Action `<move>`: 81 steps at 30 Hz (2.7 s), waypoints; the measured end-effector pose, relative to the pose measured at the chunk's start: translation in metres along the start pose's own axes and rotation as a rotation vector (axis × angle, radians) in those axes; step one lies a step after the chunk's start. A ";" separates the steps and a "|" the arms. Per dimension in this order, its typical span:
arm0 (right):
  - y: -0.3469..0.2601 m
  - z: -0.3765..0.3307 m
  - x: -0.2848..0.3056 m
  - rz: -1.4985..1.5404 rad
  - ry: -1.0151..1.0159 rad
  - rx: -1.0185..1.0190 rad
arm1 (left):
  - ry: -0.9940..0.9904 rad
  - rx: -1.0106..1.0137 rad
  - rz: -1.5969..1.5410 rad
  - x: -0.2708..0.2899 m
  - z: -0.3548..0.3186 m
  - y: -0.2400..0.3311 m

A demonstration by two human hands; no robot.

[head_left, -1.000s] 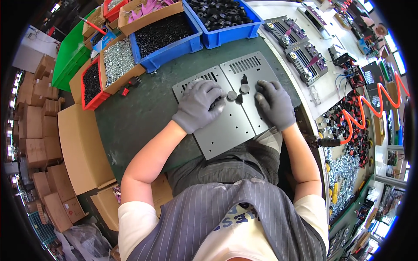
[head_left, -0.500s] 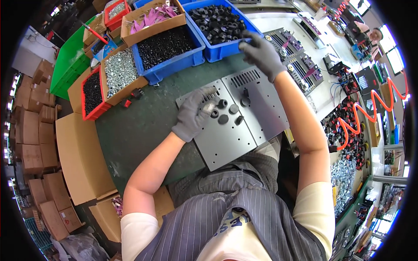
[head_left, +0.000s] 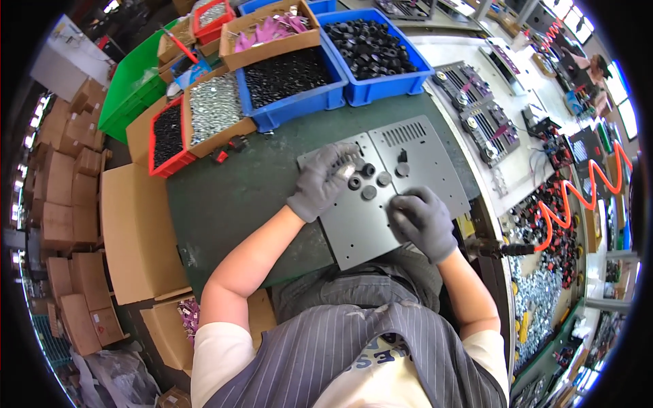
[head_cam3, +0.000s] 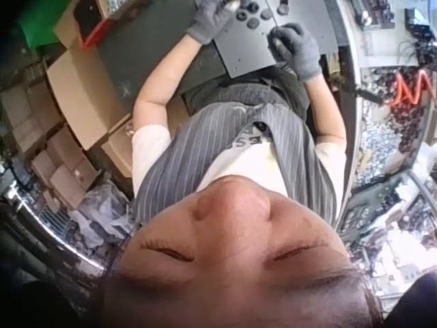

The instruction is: The recorder uses a pneumatic screwdriver to fasten screws onto a metal electronics housing, installs components, and organizes parts on a factory assembly line.

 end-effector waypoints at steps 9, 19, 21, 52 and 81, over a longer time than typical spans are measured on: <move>0.039 -0.056 0.021 0.391 0.257 -0.142 | 0.254 0.075 0.837 0.149 0.010 0.029; 0.134 -0.176 -0.009 0.879 -0.078 -0.854 | -0.281 0.820 0.992 0.230 0.039 -0.098; 0.153 -0.205 -0.004 0.866 -0.102 -0.922 | -0.306 0.779 0.954 0.239 0.038 -0.106; 0.187 -0.235 0.037 0.748 0.476 -0.519 | 0.730 0.524 -1.201 0.293 0.019 -0.137; -0.030 -0.012 0.129 1.416 0.342 0.486 | 0.179 0.486 -1.697 -0.014 -0.073 0.000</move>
Point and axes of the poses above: each hand's wrist, its own z-axis towards the middle knuckle, its own x-axis out of the back of the hand, y = z × x, the point moved 9 cm from there along z, towards the middle knuckle, and after that the axes turned 8 degrees about -y, right-handed, at the moved point
